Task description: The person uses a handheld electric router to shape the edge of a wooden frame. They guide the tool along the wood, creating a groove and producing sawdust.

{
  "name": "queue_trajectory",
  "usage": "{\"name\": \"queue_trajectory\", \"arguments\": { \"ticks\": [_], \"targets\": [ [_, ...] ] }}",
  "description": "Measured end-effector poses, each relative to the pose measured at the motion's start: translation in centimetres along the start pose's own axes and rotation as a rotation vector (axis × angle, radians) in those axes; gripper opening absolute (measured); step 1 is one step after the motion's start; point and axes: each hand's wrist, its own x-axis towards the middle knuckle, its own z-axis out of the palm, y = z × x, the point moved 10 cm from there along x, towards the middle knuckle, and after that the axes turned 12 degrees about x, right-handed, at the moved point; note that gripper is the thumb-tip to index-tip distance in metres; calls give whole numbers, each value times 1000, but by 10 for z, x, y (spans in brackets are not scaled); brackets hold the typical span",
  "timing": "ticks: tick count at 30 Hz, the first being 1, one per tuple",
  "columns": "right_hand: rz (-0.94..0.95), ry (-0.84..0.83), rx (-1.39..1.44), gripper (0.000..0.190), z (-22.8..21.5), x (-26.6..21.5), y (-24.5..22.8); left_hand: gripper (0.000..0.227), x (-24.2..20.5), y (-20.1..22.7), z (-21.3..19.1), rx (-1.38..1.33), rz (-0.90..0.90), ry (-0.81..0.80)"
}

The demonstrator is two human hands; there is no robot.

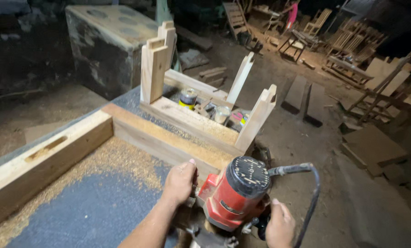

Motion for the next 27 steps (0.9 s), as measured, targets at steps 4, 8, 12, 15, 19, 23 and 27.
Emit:
{"name": "queue_trajectory", "arguments": {
  "ticks": [4, 8, 12, 15, 19, 23, 27],
  "targets": [
    [219, 40, 150, 34, -10, 1, 12, 54, -14, 20, -6, 6, -17, 6],
    [84, 10, 93, 33, -5, -14, -4, 55, -26, 15, -8, 27, -10, 27],
    [-98, -19, 107, 32, 6, -13, -30, 55, -18, 10, -13, 125, -5, 67],
    [281, 0, 316, 34, -2, -21, -3, 55, -25, 9, -9, 99, 16, 53],
    [229, 10, 160, 39, -12, -1, -24, 53, -18, 23, -8, 50, 5, 18],
    [226, 3, 210, 38, -12, 2, -32, 51, -18, 22, -7, 8, -25, 2],
    [417, 1, 275, 40, -6, -17, -13, 54, -24, 13, -6, 63, 47, 6]
  ]
}}
